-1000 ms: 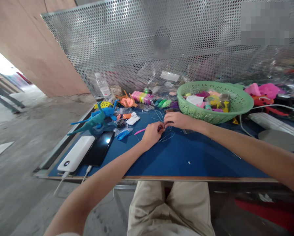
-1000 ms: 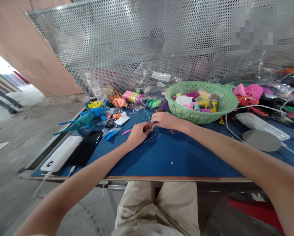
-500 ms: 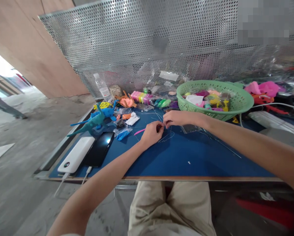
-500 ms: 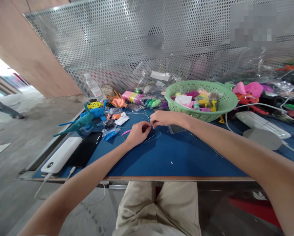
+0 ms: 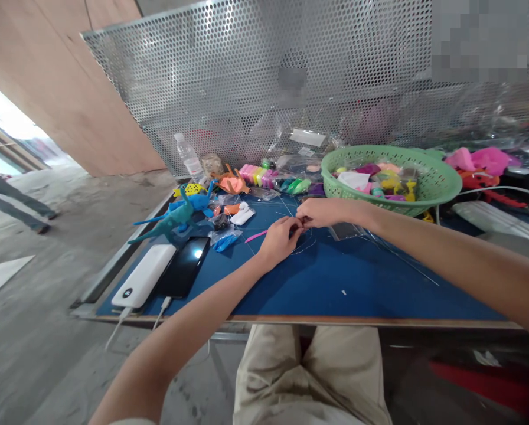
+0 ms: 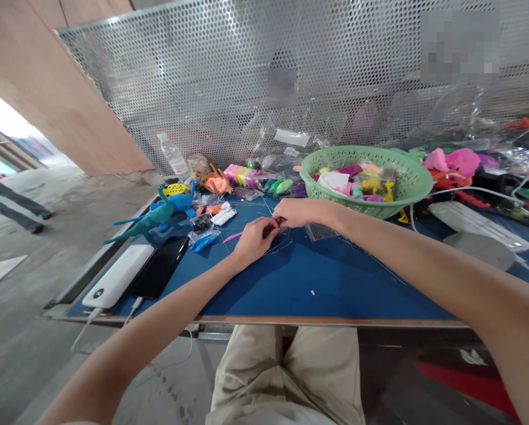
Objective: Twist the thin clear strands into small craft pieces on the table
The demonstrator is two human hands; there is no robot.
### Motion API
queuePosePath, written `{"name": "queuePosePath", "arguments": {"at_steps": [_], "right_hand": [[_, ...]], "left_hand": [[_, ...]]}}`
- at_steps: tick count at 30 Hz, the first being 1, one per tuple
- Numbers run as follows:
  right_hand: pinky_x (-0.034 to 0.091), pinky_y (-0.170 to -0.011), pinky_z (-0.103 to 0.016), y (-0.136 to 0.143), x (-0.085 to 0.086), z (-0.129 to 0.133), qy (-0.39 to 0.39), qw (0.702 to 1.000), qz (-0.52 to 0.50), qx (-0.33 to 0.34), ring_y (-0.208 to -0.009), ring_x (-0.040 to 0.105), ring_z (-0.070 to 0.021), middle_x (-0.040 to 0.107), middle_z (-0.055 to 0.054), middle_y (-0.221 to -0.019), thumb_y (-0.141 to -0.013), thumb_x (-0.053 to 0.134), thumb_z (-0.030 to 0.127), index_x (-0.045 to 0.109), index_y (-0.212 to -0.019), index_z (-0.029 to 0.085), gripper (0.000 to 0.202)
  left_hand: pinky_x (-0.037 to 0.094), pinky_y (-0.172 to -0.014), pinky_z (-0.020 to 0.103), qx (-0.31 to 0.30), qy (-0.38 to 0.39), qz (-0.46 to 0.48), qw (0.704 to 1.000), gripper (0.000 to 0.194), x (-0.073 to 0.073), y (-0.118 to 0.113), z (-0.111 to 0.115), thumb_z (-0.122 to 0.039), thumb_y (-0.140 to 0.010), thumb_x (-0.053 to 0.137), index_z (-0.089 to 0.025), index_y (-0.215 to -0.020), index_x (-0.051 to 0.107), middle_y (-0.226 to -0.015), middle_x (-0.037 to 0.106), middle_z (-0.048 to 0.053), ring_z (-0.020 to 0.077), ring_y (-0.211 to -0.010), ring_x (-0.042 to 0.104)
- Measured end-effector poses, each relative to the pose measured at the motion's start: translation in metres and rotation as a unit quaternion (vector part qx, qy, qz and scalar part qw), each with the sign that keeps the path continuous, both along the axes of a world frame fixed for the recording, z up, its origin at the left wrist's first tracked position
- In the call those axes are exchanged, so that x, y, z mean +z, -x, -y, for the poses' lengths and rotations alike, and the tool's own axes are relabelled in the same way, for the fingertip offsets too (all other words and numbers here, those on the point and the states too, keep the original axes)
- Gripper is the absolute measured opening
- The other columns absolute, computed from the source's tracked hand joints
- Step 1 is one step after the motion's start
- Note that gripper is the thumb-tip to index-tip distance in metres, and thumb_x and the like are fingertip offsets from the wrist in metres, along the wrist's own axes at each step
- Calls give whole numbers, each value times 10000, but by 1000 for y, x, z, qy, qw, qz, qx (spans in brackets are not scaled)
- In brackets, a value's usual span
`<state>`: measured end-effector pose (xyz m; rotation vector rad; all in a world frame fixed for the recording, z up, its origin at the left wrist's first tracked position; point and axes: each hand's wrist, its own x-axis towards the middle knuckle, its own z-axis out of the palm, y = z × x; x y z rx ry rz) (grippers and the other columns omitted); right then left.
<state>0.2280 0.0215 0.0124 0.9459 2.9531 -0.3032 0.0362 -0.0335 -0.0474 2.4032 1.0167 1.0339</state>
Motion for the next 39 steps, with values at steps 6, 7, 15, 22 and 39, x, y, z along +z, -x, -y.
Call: {"name": "queuePosePath", "arguments": {"at_steps": [6, 7, 15, 22, 39], "right_hand": [[405, -651, -295, -11, -2, 10, 31, 994, -105, 0, -695, 583, -166, 669, -35, -759, -884, 613, 331, 695, -812, 188, 180], [413, -663, -297, -14, -5, 13, 37, 991, -126, -5, -708, 590, -169, 682, -39, -782, -892, 614, 356, 709, -842, 187, 200], [458, -752, -307, -21, -41, 28, 41, 958, -275, -68, -807, 645, -185, 737, -61, -908, -912, 613, 472, 757, -948, 195, 315], [461, -736, -299, -16, -52, 30, 52, 946, -306, -93, -767, 645, -179, 734, -61, -857, -901, 621, 479, 756, -914, 174, 334], [378, -649, -279, -17, -52, 24, 62, 959, -251, -113, -699, 583, -164, 725, -47, -839, -896, 599, 484, 757, -939, 178, 347]], "left_hand": [[491, -759, 248, 0, 34, 38, 999, 74, 0, 3, -3, -165, -925, 567, -192, -937, 635, -894, 672, 29, 149, -822, 616], [491, -756, 247, 0, 46, 44, 998, 73, 0, 3, -4, -168, -925, 565, -192, -940, 632, -892, 673, 26, 147, -819, 619], [479, -701, 234, -4, 88, 59, 994, 63, 0, 4, -8, -176, -922, 553, -186, -899, 610, -826, 676, -1, 127, -749, 625], [490, -717, 247, 17, 94, 52, 994, 68, 0, 1, -7, -167, -900, 572, -185, -871, 630, -841, 696, 10, 138, -773, 647], [491, -764, 247, 24, 34, 24, 999, 121, 4, 2, 1, -195, -956, 527, -190, -923, 643, -892, 713, 22, 143, -808, 648]]}}
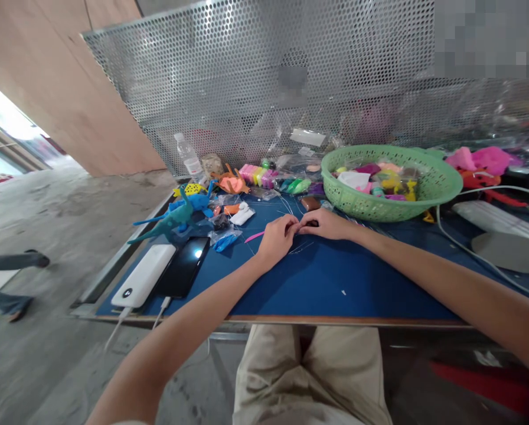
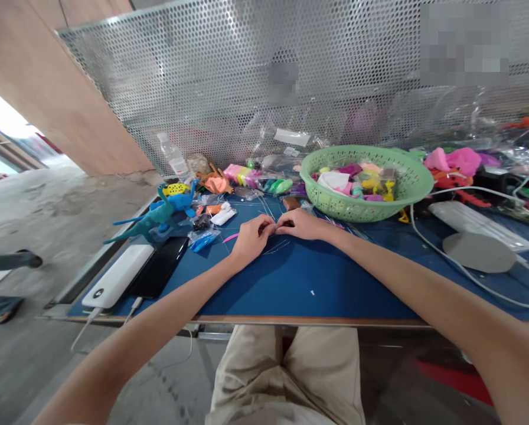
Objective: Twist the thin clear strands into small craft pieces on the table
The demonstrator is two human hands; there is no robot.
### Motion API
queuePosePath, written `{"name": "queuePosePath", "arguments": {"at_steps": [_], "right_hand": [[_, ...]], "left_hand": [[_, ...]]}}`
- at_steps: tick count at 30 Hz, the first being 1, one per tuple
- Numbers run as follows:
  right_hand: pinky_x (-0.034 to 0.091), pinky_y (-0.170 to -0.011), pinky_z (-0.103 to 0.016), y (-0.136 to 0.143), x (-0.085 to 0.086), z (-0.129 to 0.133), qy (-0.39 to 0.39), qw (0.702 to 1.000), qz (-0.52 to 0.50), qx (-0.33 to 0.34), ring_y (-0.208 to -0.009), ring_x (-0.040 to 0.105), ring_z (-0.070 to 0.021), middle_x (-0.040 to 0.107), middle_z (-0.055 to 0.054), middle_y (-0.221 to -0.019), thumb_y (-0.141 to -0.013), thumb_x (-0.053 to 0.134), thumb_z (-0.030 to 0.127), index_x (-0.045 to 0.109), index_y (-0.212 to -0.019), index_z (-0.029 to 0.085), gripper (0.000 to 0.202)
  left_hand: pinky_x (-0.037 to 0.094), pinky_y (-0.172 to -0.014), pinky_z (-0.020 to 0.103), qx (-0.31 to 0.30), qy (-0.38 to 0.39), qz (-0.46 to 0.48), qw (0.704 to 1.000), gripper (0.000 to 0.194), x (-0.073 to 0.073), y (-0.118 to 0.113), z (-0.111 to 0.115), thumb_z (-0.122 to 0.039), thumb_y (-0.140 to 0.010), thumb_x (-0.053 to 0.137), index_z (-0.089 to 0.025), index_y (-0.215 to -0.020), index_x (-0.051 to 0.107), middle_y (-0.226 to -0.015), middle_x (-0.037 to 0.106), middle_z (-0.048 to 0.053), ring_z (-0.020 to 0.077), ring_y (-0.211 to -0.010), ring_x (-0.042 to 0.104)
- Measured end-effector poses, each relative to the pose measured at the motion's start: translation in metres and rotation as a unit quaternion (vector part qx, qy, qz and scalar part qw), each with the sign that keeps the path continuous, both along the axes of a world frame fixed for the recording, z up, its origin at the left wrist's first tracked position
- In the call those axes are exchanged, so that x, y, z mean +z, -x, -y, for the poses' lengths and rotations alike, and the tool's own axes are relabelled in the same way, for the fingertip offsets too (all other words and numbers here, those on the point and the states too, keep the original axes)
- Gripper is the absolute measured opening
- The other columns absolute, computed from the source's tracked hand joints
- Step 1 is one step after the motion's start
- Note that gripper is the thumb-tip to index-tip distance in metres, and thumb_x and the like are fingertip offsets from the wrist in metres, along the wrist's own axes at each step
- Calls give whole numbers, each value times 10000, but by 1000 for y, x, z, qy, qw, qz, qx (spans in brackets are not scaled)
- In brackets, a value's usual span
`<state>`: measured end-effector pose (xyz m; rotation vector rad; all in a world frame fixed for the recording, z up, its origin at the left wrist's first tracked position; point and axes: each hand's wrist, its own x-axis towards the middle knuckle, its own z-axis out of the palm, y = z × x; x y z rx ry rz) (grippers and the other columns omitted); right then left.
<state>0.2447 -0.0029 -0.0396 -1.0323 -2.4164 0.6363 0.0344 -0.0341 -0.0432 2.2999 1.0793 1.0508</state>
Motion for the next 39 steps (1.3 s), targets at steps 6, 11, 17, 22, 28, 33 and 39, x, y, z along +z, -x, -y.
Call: {"name": "queuePosePath", "arguments": {"at_steps": [6, 11, 17, 22, 28, 33, 39], "right_hand": [[404, -673, -288, 0, 1, -9, 16, 999, 29, 12, -726, 614, -178, 736, -36, -828, -889, 610, 447, 763, -930, 196, 297], [407, -673, -289, -2, 5, -14, 38, 998, 44, 28, -738, 627, -183, 745, -31, -836, -885, 612, 444, 771, -947, 219, 283], [402, -667, -285, -5, 13, -10, 65, 997, 23, 32, -719, 608, -169, 729, -13, -798, -849, 657, 494, 765, -934, 217, 310], [438, -689, -295, -5, 15, -10, 81, 996, 6, 44, -738, 643, -176, 742, -30, -798, -894, 600, 453, 756, -869, 197, 300], [411, -653, -290, -4, 15, -13, 63, 997, 13, 38, -699, 612, -165, 728, -21, -769, -882, 602, 487, 752, -827, 205, 324], [418, -669, -284, -5, 10, -13, 78, 997, -4, 26, -719, 616, -166, 716, -8, -787, -825, 685, 479, 742, -902, 214, 282], [393, -644, -276, -8, 0, -16, 67, 997, -8, 21, -709, 587, -160, 688, -12, -799, -809, 702, 458, 713, -922, 206, 277]], "left_hand": [[492, -772, 246, -2, -10, 4, 1000, 130, -1, 1, 1, -193, -963, 517, -196, -938, 645, -918, 718, 21, 142, -816, 651], [498, -764, 236, -7, -10, 15, 1000, 138, -2, 1, 3, -182, -961, 517, -197, -935, 652, -900, 720, 10, 131, -791, 655], [522, -768, 250, 2, 27, 23, 999, 129, -2, -1, 2, -214, -965, 520, -200, -949, 648, -905, 724, 23, 145, -798, 679], [505, -766, 250, -4, 1, 19, 1000, 129, -2, -2, 0, -200, -977, 494, -195, -943, 618, -915, 704, 34, 146, -811, 657], [494, -787, 263, -19, -18, 12, 1000, 127, -4, -2, -2, -158, -971, 485, -199, -944, 602, -921, 696, 34, 155, -845, 642], [507, -773, 269, -15, -10, 22, 1000, 118, -5, -2, -1, -193, -971, 499, -205, -940, 612, -930, 694, 35, 162, -844, 646], [517, -750, 264, -10, 7, 20, 1000, 114, -3, -3, -2, -188, -961, 510, -204, -934, 620, -928, 690, 33, 158, -824, 644]]}}
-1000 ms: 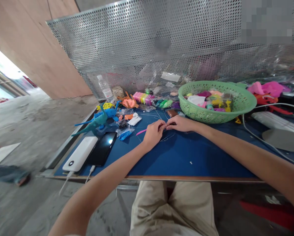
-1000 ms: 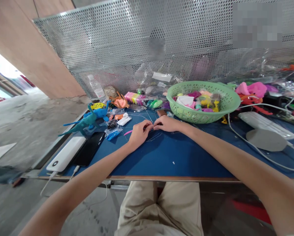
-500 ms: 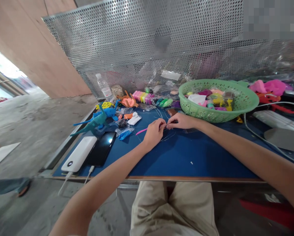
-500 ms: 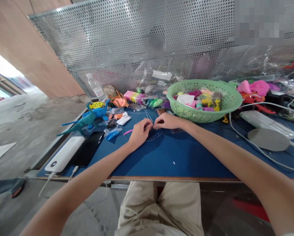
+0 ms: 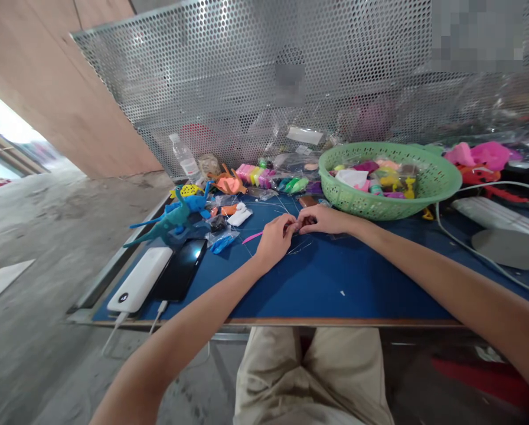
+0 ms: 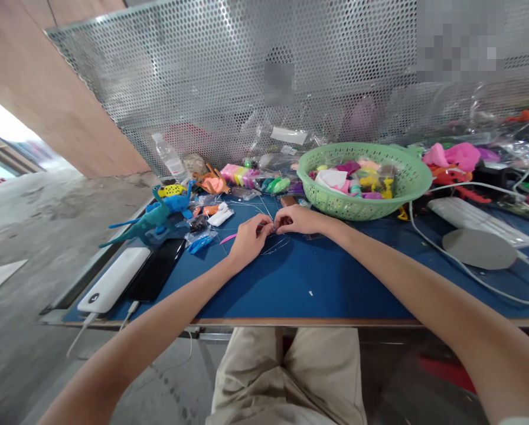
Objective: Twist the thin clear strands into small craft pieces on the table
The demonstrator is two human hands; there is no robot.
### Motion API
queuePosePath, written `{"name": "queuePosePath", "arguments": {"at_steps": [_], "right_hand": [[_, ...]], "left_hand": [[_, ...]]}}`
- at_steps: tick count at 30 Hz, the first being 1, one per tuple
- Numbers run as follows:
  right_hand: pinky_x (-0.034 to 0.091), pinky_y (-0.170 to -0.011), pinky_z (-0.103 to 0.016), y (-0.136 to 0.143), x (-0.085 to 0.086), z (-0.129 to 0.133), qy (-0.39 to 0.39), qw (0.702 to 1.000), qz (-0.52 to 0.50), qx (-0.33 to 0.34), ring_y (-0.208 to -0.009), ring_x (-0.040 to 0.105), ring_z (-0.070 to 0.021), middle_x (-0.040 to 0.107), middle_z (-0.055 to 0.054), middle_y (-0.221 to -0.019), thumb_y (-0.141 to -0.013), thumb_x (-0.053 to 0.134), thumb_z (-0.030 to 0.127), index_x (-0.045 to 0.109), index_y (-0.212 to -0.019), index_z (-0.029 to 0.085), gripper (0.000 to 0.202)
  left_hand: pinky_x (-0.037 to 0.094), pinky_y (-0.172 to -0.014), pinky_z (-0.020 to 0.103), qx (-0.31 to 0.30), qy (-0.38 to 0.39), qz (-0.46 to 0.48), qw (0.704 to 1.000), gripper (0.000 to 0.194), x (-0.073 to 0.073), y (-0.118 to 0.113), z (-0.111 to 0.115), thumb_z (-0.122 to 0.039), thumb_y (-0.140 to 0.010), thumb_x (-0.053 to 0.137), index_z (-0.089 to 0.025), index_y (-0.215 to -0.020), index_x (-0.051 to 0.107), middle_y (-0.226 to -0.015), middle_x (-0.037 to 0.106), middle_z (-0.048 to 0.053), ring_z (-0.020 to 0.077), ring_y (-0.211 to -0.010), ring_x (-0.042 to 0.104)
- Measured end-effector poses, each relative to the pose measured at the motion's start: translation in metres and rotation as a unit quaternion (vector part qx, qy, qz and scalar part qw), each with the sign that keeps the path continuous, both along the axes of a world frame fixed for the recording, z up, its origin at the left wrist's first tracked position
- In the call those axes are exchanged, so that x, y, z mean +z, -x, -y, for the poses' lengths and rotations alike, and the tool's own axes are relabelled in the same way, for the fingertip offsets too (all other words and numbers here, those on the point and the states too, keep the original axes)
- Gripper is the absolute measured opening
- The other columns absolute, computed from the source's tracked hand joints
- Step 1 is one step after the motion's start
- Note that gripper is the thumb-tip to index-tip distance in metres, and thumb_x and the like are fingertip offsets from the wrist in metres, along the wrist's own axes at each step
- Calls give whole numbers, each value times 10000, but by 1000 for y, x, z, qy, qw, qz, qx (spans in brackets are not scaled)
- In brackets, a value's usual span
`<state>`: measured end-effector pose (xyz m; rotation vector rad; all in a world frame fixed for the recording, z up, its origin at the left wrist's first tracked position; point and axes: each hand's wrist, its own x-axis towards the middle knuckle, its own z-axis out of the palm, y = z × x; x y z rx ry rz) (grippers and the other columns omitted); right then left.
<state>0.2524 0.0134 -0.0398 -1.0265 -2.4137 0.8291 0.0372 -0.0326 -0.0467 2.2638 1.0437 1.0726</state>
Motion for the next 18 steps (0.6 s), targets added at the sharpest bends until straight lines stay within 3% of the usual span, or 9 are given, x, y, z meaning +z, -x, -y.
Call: {"name": "queuePosePath", "arguments": {"at_steps": [10, 15, 18], "right_hand": [[357, -625, -268, 0, -6, 6, -36, 999, 5, -17, -674, 538, -142, 655, -18, -778, -843, 664, 439, 662, -868, 177, 264], [363, -614, -263, 1, -7, 8, -32, 999, -3, -15, -667, 541, -141, 633, -10, -755, -860, 646, 442, 677, -891, 184, 262], [361, -608, -264, 1, -6, 10, -31, 999, -8, -15, -658, 530, -140, 625, -9, -752, -868, 639, 456, 677, -890, 187, 272]], "left_hand": [[496, -730, 251, -32, 17, 9, 999, 91, 6, -6, 0, -182, -953, 536, -208, -929, 620, -915, 693, 11, 138, -787, 634], [486, -738, 287, 0, 21, -54, 998, 80, 11, -5, 0, -148, -932, 546, -210, -935, 597, -967, 704, 33, 173, -843, 657], [490, -742, 287, 5, 40, -36, 999, 68, 10, -7, -3, -153, -925, 554, -206, -928, 596, -934, 708, 31, 173, -839, 665]]}}
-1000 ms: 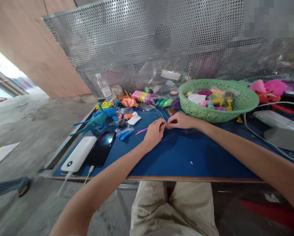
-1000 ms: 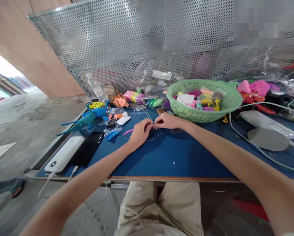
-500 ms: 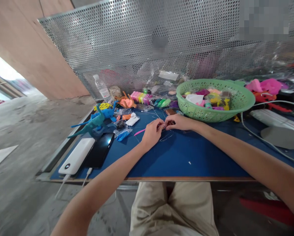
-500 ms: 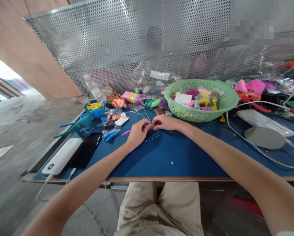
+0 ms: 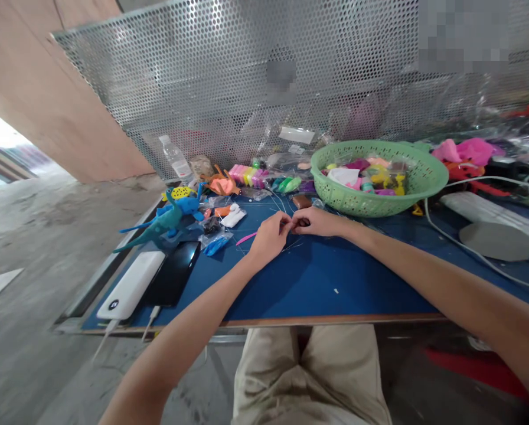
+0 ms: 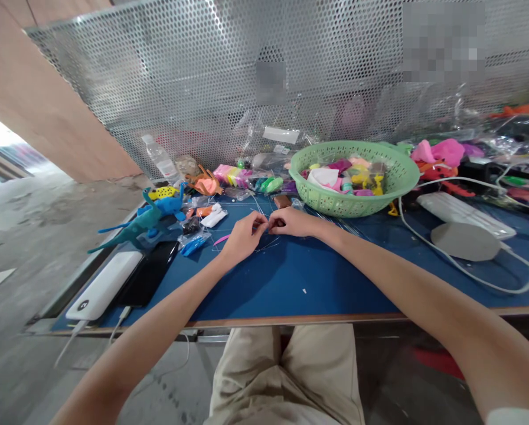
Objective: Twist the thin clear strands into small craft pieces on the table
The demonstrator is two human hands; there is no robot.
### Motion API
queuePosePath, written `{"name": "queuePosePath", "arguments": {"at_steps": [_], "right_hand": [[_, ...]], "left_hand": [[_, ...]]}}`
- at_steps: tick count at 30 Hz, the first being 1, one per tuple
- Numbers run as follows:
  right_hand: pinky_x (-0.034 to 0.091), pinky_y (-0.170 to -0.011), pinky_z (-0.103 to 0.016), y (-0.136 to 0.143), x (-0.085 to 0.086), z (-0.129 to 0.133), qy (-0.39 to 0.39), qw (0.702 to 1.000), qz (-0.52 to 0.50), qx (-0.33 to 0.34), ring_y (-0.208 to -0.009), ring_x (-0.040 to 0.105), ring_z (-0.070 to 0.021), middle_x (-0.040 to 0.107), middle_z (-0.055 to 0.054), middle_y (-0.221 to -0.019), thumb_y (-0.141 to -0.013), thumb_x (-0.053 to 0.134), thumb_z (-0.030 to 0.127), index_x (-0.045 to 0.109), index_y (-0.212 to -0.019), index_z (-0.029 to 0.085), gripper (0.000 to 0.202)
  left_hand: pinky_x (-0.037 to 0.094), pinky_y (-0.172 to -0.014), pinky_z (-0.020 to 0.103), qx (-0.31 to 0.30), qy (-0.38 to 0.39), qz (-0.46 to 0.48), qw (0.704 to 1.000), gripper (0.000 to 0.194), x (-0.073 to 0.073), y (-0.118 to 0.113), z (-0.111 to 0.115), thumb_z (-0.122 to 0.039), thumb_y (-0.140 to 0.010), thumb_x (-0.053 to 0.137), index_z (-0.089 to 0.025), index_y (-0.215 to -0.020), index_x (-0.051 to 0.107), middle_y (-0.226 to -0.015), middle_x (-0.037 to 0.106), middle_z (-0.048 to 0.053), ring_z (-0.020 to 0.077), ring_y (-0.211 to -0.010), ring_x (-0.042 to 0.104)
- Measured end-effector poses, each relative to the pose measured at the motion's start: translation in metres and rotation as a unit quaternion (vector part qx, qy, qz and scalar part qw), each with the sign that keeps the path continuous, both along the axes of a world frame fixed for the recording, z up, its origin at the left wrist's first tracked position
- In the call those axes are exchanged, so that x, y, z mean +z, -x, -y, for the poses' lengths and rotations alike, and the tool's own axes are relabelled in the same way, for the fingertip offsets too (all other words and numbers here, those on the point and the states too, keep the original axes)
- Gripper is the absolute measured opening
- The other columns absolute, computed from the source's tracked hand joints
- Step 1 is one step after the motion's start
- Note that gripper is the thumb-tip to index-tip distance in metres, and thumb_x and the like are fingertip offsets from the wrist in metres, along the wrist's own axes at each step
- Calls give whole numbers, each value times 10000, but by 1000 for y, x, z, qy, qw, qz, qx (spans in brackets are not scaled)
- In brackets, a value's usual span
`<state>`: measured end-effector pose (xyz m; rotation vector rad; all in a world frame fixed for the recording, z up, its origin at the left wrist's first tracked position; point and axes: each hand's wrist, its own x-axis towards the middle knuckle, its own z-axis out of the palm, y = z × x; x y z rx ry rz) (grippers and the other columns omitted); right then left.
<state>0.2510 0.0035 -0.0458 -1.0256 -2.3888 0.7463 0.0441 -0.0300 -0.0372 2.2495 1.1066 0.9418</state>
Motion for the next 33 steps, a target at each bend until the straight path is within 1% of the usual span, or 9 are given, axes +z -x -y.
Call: {"name": "queuePosePath", "arguments": {"at_steps": [4, 7, 10, 13, 17, 21, 28, 31, 33], "right_hand": [[349, -599, -266, 0, -1, -1, -11, 1000, 0, -8, -638, 511, -137, 613, -3, -732, -873, 640, 460, 660, -854, 189, 273], [352, -595, -268, 0, -1, -1, -30, 999, 10, -7, -634, 513, -140, 605, -2, -717, -878, 636, 443, 663, -860, 189, 256], [381, -624, -277, -1, 4, 2, -57, 998, 20, 13, -671, 551, -152, 648, -27, -768, -895, 614, 419, 692, -904, 184, 248], [408, -644, -281, -3, 12, 8, -68, 997, 15, 20, -687, 590, -158, 689, -43, -793, -886, 627, 435, 723, -934, 182, 274], [426, -646, -276, -3, 19, 14, -68, 998, 4, -8, -677, 620, -158, 712, -30, -757, -844, 680, 489, 752, -880, 197, 303], [435, -656, -279, 1, 16, 13, -68, 997, -5, -33, -701, 644, -169, 739, -32, -791, -842, 687, 497, 764, -874, 209, 300], [435, -655, -275, 0, 11, 11, -69, 997, -25, -28, -708, 641, -161, 745, -38, -832, -855, 677, 473, 755, -904, 211, 278], [430, -629, -269, 1, 11, 13, -65, 996, -42, -33, -676, 625, -154, 729, -35, -800, -849, 680, 480, 736, -894, 201, 289], [430, -621, -266, 1, 11, 14, -84, 994, -53, -35, -660, 610, -148, 713, -33, -796, -844, 690, 465, 709, -900, 194, 276]], "left_hand": [[500, -716, 260, -3, 40, 75, 996, 18, -9, -3, -3, -201, -910, 597, -202, -907, 615, -844, 700, 5, 144, -762, 659], [496, -693, 246, 6, 46, 98, 994, 12, -13, -2, -3, -205, -882, 637, -198, -877, 630, -823, 699, -2, 130, -729, 645], [493, -680, 240, 15, 47, 109, 993, 19, -14, -1, -2, -206, -878, 641, -195, -864, 636, -819, 702, -3, 123, -712, 638], [494, -680, 240, 16, 43, 106, 993, 25, -15, 0, -1, -206, -883, 633, -195, -861, 639, -814, 698, -4, 125, -719, 640], [497, -689, 244, 10, 33, 100, 994, 46, -16, 1, -1, -191, -882, 628, -193, -837, 637, -814, 700, -2, 127, -732, 645], [500, -691, 248, 11, 28, 100, 995, 49, -15, 1, -1, -181, -882, 624, -191, -835, 633, -817, 701, -1, 130, -740, 651], [503, -686, 251, 11, 23, 88, 996, 49, -15, 1, -1, -182, -890, 613, -193, -843, 614, -824, 705, 1, 131, -733, 655], [499, -693, 255, 13, 16, 72, 997, 39, -15, 1, -1, -174, -892, 603, -193, -858, 608, -838, 712, 8, 135, -733, 655], [491, -694, 257, 16, 7, 61, 998, 38, -16, 1, -1, -166, -892, 596, -192, -866, 604, -837, 710, 11, 138, -730, 650]]}}
